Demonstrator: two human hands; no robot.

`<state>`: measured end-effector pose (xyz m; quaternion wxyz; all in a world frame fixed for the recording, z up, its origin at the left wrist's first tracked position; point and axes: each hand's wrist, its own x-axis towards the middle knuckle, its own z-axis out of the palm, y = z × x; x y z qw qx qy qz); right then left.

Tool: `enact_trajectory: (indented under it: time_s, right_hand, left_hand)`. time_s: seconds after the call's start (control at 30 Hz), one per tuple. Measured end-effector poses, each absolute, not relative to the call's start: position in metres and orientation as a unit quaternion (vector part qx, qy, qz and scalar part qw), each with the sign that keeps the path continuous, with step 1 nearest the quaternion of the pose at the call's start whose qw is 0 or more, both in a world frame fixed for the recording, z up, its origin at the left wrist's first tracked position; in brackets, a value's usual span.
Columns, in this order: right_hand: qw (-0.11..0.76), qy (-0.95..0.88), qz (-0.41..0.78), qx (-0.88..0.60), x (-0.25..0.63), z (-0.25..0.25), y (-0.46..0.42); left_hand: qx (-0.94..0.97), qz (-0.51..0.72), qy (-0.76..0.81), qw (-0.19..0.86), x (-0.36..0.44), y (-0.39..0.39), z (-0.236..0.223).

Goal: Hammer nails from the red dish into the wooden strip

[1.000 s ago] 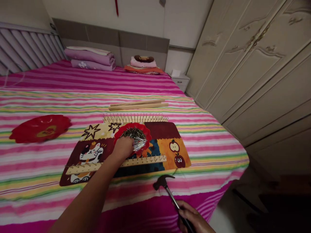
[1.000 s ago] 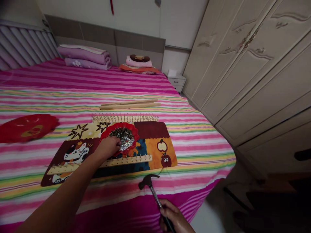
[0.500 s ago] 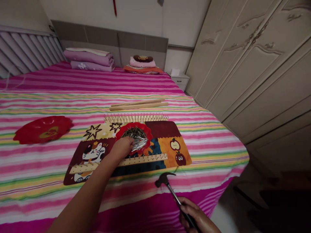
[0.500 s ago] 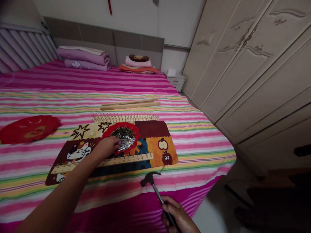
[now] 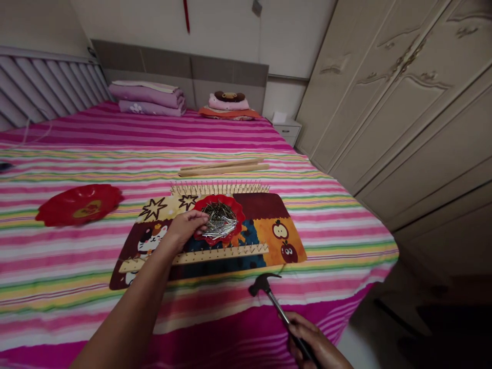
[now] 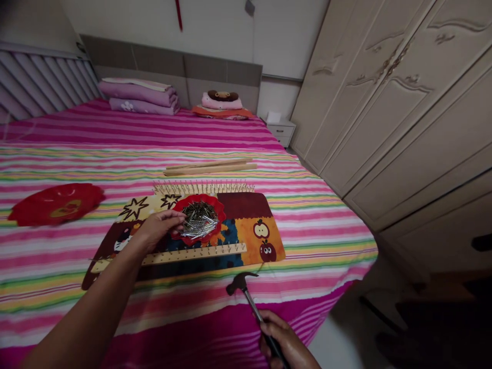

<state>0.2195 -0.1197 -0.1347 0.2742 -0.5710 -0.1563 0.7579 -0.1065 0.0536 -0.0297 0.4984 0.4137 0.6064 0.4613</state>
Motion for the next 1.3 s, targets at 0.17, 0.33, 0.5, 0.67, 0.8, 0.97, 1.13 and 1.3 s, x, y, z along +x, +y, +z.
enact_trajectory:
  time_s: [0.17, 0.33, 0.5, 0.67, 0.8, 0.97, 1.13, 1.3]
  right_hand:
    - [0.266, -0.177, 0.768, -0.555, 0.221, -0.135, -0.12]
    - [0.285, -0.175, 0.761, -0.556, 0.22, -0.136, -0.119]
    - [0.261, -0.174, 0.763, -0.565, 0.222, -0.136, -0.12]
    - [0.249, -0.175, 0.773, -0.557, 0.229, -0.145, -0.121]
    - [0.238, -0.21, 0.78, -0.54, 0.231, -0.148, -0.12]
    - [0.238, -0.21, 0.773, -0.55, 0.227, -0.139, -0.12]
    - [0.234, -0.218, 0.769, -0.554, 0.225, -0.135, -0.121]
    - [0.231, -0.22, 0.777, -0.542, 0.225, -0.135, -0.12]
  left_hand:
    - [0.374, 0.486, 0.592, 0.523, -0.11, 0.052, -0.028]
    - [0.363, 0.495, 0.588, 0.526, -0.113, 0.049, -0.026]
    - [0.344, 0.51, 0.588, 0.525, -0.111, 0.046, -0.021]
    - [0.337, 0.532, 0.595, 0.499, -0.113, 0.026, -0.009]
    - [0.333, 0.546, 0.612, 0.466, -0.12, -0.011, -0.013]
    - [0.291, 0.566, 0.641, 0.429, -0.127, -0.052, -0.051]
    - [0.317, 0.478, 0.743, 0.343, -0.133, -0.07, -0.079]
    - [0.395, 0.32, 0.831, 0.224, -0.136, -0.075, -0.07]
